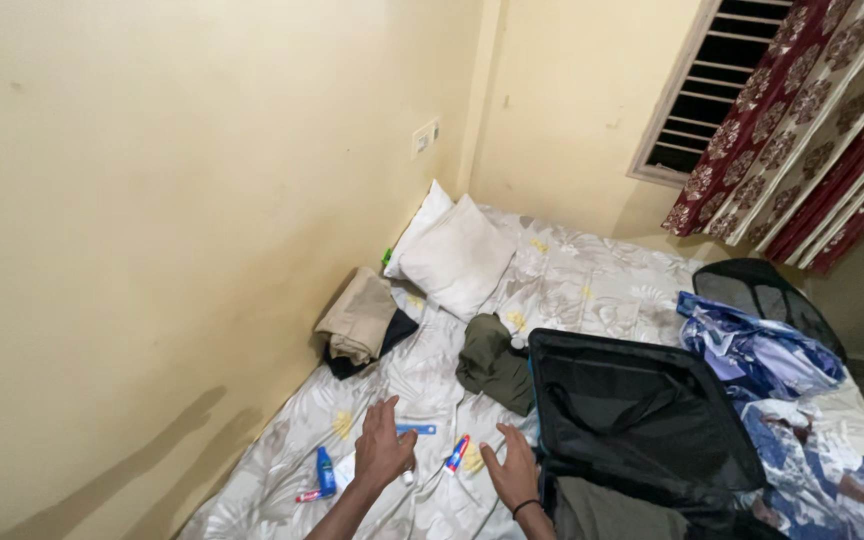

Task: The person folds a black pair of trousers and a beige pair of trousers on a bed, then places them into an open suitcase. The person handles the garments by hand, smoothing and folding them before packing.

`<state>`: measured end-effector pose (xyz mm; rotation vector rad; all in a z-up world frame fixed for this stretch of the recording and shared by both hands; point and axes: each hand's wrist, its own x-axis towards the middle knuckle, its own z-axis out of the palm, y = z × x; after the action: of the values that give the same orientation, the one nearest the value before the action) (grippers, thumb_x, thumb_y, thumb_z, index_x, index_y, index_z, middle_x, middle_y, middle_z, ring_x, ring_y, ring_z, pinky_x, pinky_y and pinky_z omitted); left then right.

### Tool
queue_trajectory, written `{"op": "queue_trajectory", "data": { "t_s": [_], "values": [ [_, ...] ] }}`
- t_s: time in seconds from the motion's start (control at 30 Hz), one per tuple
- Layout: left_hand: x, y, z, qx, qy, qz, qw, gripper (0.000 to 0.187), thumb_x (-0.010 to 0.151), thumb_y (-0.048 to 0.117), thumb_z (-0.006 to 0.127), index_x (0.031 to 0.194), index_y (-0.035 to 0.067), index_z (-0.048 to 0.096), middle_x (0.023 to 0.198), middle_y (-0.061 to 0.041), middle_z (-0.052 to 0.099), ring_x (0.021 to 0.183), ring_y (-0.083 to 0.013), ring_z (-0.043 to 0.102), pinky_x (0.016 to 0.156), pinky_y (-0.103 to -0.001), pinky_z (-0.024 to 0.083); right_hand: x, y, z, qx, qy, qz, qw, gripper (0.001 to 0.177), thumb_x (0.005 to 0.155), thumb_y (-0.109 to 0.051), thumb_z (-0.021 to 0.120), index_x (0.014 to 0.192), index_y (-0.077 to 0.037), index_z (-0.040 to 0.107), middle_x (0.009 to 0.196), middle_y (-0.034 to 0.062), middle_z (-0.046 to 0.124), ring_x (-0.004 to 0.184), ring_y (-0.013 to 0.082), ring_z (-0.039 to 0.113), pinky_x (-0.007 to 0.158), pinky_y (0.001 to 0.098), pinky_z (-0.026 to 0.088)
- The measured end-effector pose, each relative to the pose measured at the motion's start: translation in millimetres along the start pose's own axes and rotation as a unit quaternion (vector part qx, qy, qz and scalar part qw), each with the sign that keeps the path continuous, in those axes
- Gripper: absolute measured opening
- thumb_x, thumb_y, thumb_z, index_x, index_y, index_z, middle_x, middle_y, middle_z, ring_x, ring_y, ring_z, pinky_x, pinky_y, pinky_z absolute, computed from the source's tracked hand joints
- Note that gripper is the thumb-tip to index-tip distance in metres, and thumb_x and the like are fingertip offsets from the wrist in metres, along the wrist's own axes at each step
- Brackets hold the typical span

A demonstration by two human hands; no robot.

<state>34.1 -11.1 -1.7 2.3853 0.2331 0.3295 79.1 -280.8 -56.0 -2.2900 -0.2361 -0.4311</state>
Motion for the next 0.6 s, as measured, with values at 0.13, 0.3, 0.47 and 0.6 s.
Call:
{"op": "queue_trajectory", "data": {
  "t_s": [0.13,0.3,0.47,0.6],
  "values": [
    [14,9,15,0.009,0.012,0.031,0.999,0.077,0.084,0.034,0.072,0.15,0.013,0.037,0.156,-0.024,0.037,0.147,-0.0463,0.029,0.115,-0.053,0.036,20,-1,2,0.004,0.0,0.0,1.0,0.056,0.084,-0.036,0.076,0.129,-0.007,0.06,0.138,0.018,0.06,0.131,0.0372,0.054,0.107,0.0435,0.044],
    [24,14,13,0.055,0.024,0.01,0.998,0.076,0.083,0.033,0.075,0.147,0.014,0.041,0.158,-0.025,0.031,0.15,-0.0469,0.022,0.114,-0.058,0.034,36,-8,19,0.024,-0.023,-0.012,0.999,0.055,0.086,-0.035,0.074,0.131,-0.006,0.06,0.138,0.02,0.059,0.131,0.0392,0.052,0.107,0.0447,0.043],
    [33,14,0,0.073,0.035,-0.039,0.996,0.074,0.078,0.031,0.078,0.144,0.015,0.048,0.163,-0.028,0.008,0.15,-0.0482,0.018,0.11,-0.059,0.037,42,-7,50,0.066,-0.048,-0.003,0.997,0.053,0.089,-0.035,0.071,0.132,-0.007,0.06,0.137,0.0189,0.061,0.13,0.0357,0.056,0.107,0.0422,0.044],
    [41,-4,-13,-0.02,-0.016,-0.056,0.998,0.071,0.079,0.029,0.077,0.144,0.018,0.051,0.168,-0.027,-0.008,0.141,-0.0459,0.041,0.102,-0.048,0.052,41,-2,74,0.118,-0.078,0.071,0.987,0.047,0.094,-0.036,0.063,0.132,-0.009,0.061,0.117,0.0178,0.073,0.116,0.0313,0.069,0.101,0.038,0.053]
  ]
}}
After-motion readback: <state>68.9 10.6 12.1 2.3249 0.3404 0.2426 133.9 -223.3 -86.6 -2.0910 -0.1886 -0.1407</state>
